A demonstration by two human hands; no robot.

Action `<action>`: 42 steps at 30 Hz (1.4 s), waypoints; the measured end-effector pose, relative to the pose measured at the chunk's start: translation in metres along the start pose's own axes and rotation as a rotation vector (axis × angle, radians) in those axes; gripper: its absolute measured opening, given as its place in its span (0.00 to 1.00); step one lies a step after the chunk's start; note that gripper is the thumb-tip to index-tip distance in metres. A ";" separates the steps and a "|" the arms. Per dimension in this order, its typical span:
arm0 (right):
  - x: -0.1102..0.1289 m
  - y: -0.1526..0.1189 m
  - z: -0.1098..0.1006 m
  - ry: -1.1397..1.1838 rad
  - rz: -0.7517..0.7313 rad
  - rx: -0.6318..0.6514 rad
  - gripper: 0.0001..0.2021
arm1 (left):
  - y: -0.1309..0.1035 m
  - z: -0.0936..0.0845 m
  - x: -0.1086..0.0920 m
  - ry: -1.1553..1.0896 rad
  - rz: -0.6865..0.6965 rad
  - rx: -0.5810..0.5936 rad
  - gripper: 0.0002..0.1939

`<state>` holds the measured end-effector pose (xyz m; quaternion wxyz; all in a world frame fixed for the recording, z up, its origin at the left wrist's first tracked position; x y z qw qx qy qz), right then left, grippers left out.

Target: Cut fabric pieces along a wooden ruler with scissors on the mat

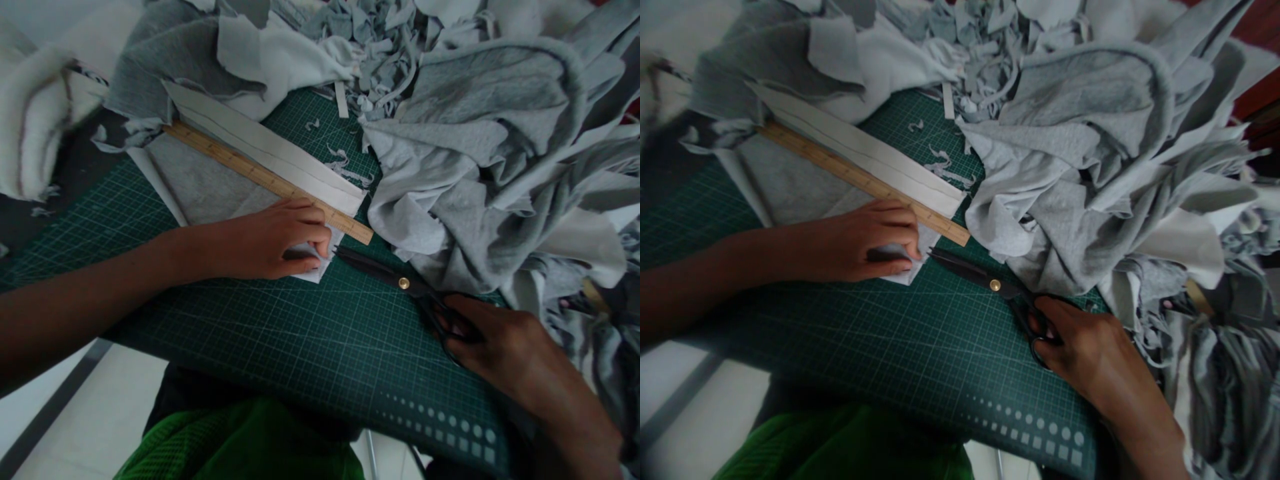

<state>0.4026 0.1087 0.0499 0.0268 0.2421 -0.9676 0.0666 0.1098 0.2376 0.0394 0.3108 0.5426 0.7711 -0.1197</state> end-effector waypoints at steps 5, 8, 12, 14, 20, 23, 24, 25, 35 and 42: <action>0.000 -0.001 0.001 0.011 -0.029 0.009 0.15 | 0.001 -0.001 -0.001 -0.002 -0.008 0.004 0.04; 0.002 0.000 0.002 0.045 -0.036 0.029 0.16 | 0.001 0.001 -0.001 0.010 0.000 0.020 0.05; 0.006 0.000 -0.001 0.054 0.011 0.006 0.14 | 0.001 0.001 0.000 0.034 -0.007 0.024 0.05; 0.007 -0.001 -0.002 0.058 0.048 -0.008 0.14 | 0.001 0.001 0.000 0.036 -0.008 0.025 0.05; 0.011 -0.006 -0.004 0.029 0.057 -0.062 0.15 | 0.001 0.001 0.000 0.040 0.004 0.024 0.06; 0.006 -0.007 -0.004 0.008 0.072 -0.056 0.15 | 0.001 0.002 0.001 0.046 0.002 0.029 0.06; 0.004 -0.007 -0.004 0.007 0.066 -0.052 0.15 | 0.001 0.002 0.001 0.047 -0.003 0.029 0.05; 0.002 -0.006 -0.004 0.004 0.056 -0.048 0.16 | 0.001 0.002 0.001 0.046 -0.008 0.026 0.05; 0.000 -0.001 -0.008 -0.056 0.006 -0.059 0.15 | 0.001 0.002 0.000 0.030 0.002 0.019 0.05; -0.001 0.000 -0.006 -0.029 0.012 -0.046 0.15 | 0.000 0.001 0.000 0.026 -0.025 0.016 0.02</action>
Point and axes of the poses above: each hand's wrist, its own y-axis towards the middle knuckle, its own z-axis out of the palm, x = y × z, the point moved 7 cm from there along y, towards the middle knuckle, and after that the axes turned 4 degrees about x, right-handed, at the moved point
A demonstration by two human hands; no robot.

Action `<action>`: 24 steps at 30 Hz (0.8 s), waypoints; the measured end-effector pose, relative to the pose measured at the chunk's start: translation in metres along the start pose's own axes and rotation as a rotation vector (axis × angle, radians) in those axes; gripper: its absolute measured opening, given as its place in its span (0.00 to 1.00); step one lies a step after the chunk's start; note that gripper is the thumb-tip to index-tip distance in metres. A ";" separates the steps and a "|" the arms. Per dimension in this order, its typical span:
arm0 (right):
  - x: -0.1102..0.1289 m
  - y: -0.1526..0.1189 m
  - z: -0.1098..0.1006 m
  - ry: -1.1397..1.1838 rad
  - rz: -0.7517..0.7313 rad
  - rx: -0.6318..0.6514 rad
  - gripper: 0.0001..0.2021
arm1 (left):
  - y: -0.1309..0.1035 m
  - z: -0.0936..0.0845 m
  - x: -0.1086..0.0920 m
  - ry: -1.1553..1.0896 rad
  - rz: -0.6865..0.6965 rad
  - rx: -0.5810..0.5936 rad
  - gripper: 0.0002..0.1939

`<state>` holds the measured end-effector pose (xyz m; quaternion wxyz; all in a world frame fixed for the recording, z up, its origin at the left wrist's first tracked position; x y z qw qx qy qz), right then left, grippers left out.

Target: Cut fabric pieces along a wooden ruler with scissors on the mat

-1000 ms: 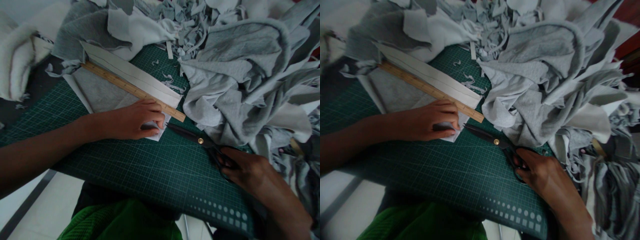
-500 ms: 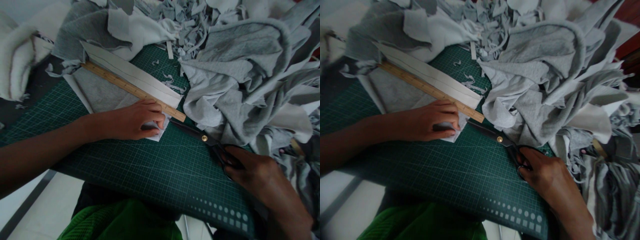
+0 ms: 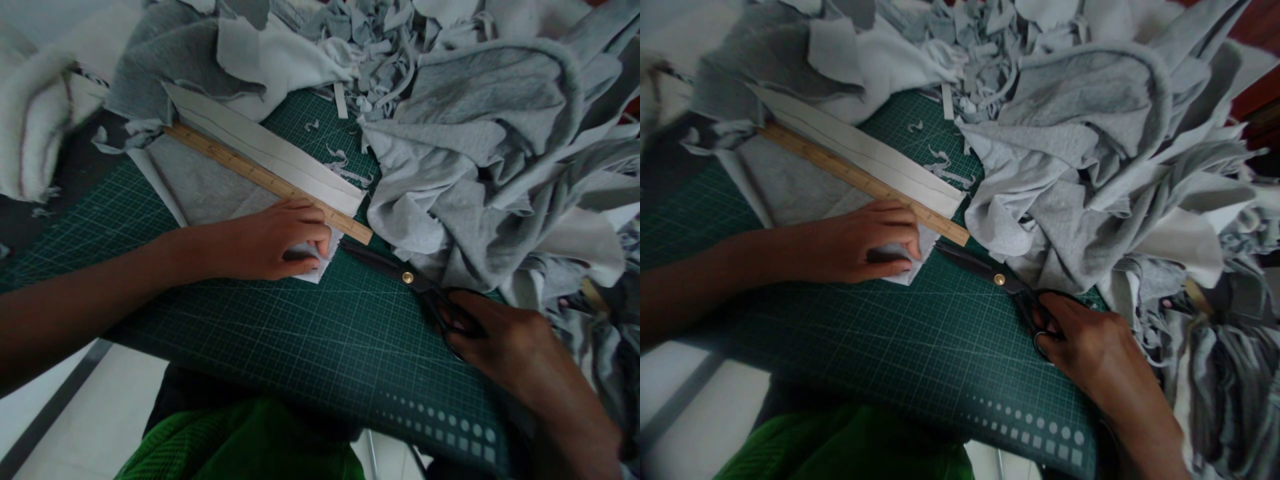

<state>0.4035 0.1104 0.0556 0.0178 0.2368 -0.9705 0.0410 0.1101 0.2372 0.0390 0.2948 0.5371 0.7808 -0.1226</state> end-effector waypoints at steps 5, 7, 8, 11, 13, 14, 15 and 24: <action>0.002 0.000 0.000 -0.005 -0.012 -0.004 0.14 | -0.001 -0.001 -0.002 0.014 -0.028 -0.003 0.05; 0.004 0.001 -0.001 -0.006 -0.016 -0.013 0.14 | -0.001 0.000 -0.002 0.012 -0.031 0.003 0.08; 0.004 0.001 -0.001 -0.006 -0.017 -0.014 0.13 | -0.001 0.000 -0.002 0.008 -0.029 0.007 0.08; 0.004 0.002 0.001 0.000 -0.018 -0.003 0.13 | -0.001 0.001 0.000 0.000 -0.019 0.016 0.07; 0.004 0.002 0.001 0.001 -0.008 -0.001 0.13 | -0.001 0.002 0.000 0.001 -0.008 0.016 0.06; 0.004 0.002 0.002 0.000 -0.005 -0.002 0.14 | -0.001 0.001 0.000 0.003 -0.002 0.015 0.06; 0.005 0.002 0.003 -0.003 0.000 -0.006 0.14 | -0.001 0.001 0.000 0.005 0.005 0.010 0.06; 0.013 0.000 0.010 -0.016 0.081 -0.037 0.10 | 0.000 0.001 0.000 0.018 0.041 -0.017 0.07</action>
Point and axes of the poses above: each hand's wrist, its own y-axis towards the middle knuckle, its own z-axis out of the palm, x = y × z, the point moved 7 cm from there along y, towards the middle knuckle, and after that the axes turned 4 degrees about x, right-handed, at the moved point
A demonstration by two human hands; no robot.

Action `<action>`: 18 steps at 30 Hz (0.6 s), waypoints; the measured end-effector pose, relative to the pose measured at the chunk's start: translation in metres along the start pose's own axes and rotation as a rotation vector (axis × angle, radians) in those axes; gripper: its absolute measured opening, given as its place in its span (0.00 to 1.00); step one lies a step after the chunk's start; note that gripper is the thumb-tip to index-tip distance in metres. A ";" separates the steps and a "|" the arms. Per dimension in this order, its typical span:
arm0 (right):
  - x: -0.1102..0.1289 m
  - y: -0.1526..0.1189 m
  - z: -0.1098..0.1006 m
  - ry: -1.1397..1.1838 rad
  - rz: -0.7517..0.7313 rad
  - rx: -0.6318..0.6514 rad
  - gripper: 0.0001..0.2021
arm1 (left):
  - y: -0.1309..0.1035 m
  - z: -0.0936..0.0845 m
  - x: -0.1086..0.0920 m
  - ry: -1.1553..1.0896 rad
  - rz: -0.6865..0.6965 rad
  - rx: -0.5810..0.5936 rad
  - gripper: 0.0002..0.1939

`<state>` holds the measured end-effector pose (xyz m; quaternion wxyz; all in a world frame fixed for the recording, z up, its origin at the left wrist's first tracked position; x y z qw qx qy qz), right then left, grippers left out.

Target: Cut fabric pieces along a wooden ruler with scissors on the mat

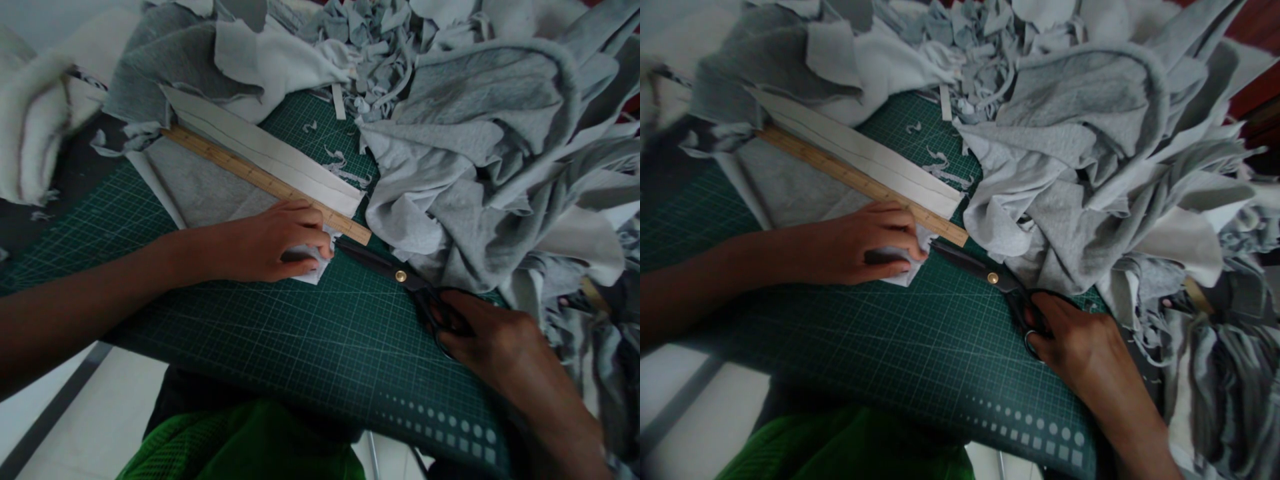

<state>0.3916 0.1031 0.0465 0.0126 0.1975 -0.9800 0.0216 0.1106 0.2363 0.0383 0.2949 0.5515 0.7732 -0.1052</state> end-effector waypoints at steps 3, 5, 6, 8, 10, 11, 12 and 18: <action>0.000 -0.001 -0.001 -0.002 -0.036 -0.033 0.11 | 0.000 0.001 0.001 0.006 -0.012 0.019 0.07; -0.003 -0.001 -0.001 0.001 -0.045 -0.046 0.12 | -0.001 0.001 0.001 0.009 -0.018 0.027 0.07; -0.004 -0.001 -0.001 -0.001 -0.045 -0.045 0.13 | -0.001 0.001 0.001 0.010 -0.017 0.028 0.07; -0.006 -0.001 -0.001 -0.005 -0.069 -0.029 0.14 | -0.002 0.001 0.001 0.012 -0.010 0.024 0.07; -0.006 0.000 -0.002 -0.012 -0.111 -0.020 0.15 | -0.002 0.001 0.001 0.014 -0.006 0.019 0.07; -0.006 0.000 -0.003 -0.014 -0.128 -0.020 0.15 | -0.002 0.000 0.000 0.014 -0.004 0.015 0.07; -0.006 0.001 -0.004 -0.014 -0.139 -0.020 0.16 | -0.002 0.000 0.000 0.015 -0.002 0.012 0.07; -0.007 0.003 -0.004 0.014 -0.103 0.001 0.15 | -0.002 0.000 -0.001 0.019 -0.015 0.019 0.07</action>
Point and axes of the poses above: each hand's wrist, its own y-axis towards the middle knuckle, its own z-axis out of the palm, x = y × z, the point moved 7 cm from there along y, towards the middle knuckle, and after that the axes turned 4 degrees about x, right-handed, at the moved point
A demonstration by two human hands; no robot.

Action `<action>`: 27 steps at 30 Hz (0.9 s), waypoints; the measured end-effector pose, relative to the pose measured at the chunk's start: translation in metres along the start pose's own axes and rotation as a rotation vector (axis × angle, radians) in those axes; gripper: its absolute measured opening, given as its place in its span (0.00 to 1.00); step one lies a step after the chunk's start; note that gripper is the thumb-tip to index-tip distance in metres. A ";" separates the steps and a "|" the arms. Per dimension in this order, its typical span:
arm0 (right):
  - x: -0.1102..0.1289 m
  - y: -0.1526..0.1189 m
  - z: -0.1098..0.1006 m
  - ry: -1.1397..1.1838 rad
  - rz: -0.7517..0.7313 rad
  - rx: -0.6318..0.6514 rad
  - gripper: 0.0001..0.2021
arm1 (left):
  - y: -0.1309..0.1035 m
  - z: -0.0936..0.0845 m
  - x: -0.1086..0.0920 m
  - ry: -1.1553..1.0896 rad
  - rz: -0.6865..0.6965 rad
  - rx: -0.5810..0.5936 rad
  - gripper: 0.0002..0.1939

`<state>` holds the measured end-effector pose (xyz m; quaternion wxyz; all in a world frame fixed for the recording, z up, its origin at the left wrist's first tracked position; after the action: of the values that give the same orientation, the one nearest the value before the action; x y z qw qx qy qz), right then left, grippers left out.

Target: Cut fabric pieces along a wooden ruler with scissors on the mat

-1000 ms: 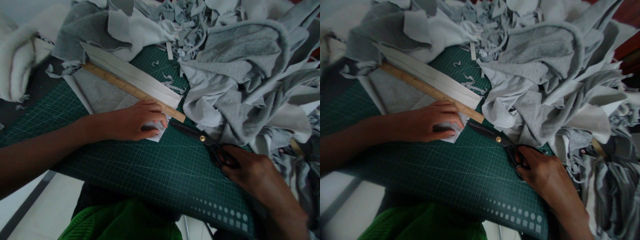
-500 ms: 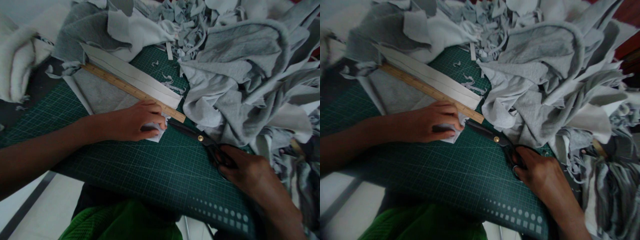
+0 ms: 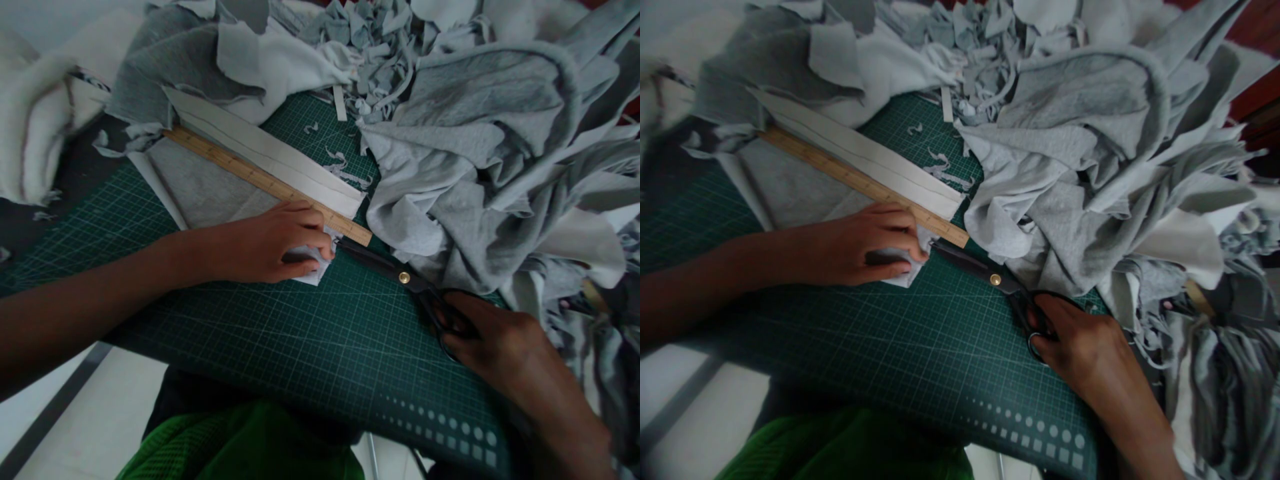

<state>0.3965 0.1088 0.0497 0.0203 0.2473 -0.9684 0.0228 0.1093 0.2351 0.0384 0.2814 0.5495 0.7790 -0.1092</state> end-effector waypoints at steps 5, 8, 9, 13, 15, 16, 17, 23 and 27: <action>0.001 -0.002 0.000 -0.009 0.017 0.010 0.15 | -0.001 0.000 0.001 -0.002 0.004 -0.009 0.07; 0.002 -0.004 0.000 -0.012 -0.032 0.017 0.16 | 0.000 0.000 0.000 -0.002 0.002 -0.005 0.07; 0.002 -0.004 0.000 -0.014 -0.053 0.021 0.16 | 0.000 0.000 0.000 -0.001 0.001 -0.005 0.07; 0.002 -0.004 -0.001 -0.015 -0.070 0.026 0.15 | 0.001 -0.001 0.000 0.007 0.001 -0.009 0.07; 0.002 -0.003 -0.002 -0.012 -0.069 0.016 0.15 | 0.001 0.000 0.000 0.015 -0.003 -0.008 0.07; 0.001 -0.003 -0.002 -0.014 -0.064 0.006 0.15 | 0.000 0.000 0.000 0.019 -0.004 -0.007 0.07; 0.000 -0.003 -0.003 -0.018 -0.059 -0.007 0.15 | 0.000 0.000 0.001 0.021 -0.006 -0.005 0.07; -0.008 -0.005 -0.003 0.009 -0.009 0.014 0.17 | 0.000 0.000 -0.001 -0.002 -0.022 0.014 0.07; -0.006 -0.002 -0.004 0.013 0.005 0.032 0.17 | 0.000 0.000 0.001 -0.017 -0.077 0.034 0.09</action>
<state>0.4032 0.1102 0.0533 0.0224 0.2449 -0.9685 0.0400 0.1093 0.2359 0.0381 0.2742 0.5229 0.7952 -0.1378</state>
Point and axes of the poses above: each hand's wrist, its own y-axis towards the middle knuckle, its own z-axis out of the palm, x = y × z, the point moved 7 cm from there along y, towards the middle knuckle, and after that the axes turned 4 degrees about x, right-handed, at the moved point
